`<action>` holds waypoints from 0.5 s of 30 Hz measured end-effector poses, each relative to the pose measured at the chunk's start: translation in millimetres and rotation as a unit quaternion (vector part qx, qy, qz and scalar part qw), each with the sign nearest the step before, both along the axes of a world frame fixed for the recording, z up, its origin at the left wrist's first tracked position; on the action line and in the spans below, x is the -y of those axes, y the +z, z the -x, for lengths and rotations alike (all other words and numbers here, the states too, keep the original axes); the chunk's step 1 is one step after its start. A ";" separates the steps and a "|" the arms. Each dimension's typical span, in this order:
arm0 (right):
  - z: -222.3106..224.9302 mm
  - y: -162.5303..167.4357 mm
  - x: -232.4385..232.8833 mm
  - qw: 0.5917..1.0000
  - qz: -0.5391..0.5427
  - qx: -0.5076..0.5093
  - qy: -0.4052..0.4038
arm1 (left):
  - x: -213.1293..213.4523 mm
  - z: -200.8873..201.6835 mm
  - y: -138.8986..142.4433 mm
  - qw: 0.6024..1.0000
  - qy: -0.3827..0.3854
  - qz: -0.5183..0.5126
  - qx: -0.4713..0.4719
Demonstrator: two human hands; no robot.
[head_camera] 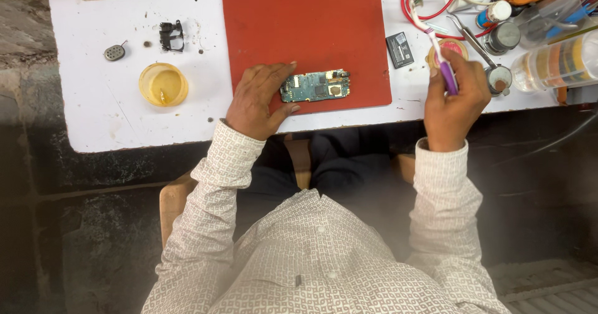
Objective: The person repairs a mobile phone at a workbench. They remove the back cover and battery, brush the circuit board with a toothbrush, apply flux from a small container, solder points on the board with a soldering iron, use tweezers on small components, and press the board and screen assembly back together by hand.
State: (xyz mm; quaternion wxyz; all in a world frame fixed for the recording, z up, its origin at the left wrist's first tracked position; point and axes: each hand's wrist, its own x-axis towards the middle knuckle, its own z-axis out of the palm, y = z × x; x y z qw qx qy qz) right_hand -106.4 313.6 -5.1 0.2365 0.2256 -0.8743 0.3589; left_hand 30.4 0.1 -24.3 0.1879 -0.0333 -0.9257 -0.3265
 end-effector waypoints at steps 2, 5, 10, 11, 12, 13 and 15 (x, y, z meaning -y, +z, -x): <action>12.3 -2.2 -1.7 1.000 -0.002 -0.013 0.016 | 0.1 0.9 0.2 1.000 0.001 0.004 0.001; 22.4 -7.4 0.3 0.999 0.015 0.005 0.028 | -0.3 0.8 1.2 1.000 0.002 0.003 0.003; 30.5 -16.2 10.7 0.997 -0.016 -0.028 0.069 | -1.5 -0.3 2.9 1.000 0.005 -0.009 -0.002; 31.5 -17.6 13.3 0.997 -0.022 -0.029 0.069 | -1.7 -0.4 3.0 1.000 0.006 -0.012 -0.006; 32.5 -18.5 15.5 0.997 -0.028 -0.029 0.067 | -1.6 0.1 3.1 1.000 0.005 -0.010 -0.005; 33.6 -18.8 16.8 0.996 -0.047 -0.034 0.064 | -1.8 0.4 2.9 1.000 0.004 -0.009 -0.005; 34.4 -19.5 19.3 0.994 -0.086 -0.042 0.059 | -2.9 1.2 2.2 1.000 0.003 -0.004 -0.006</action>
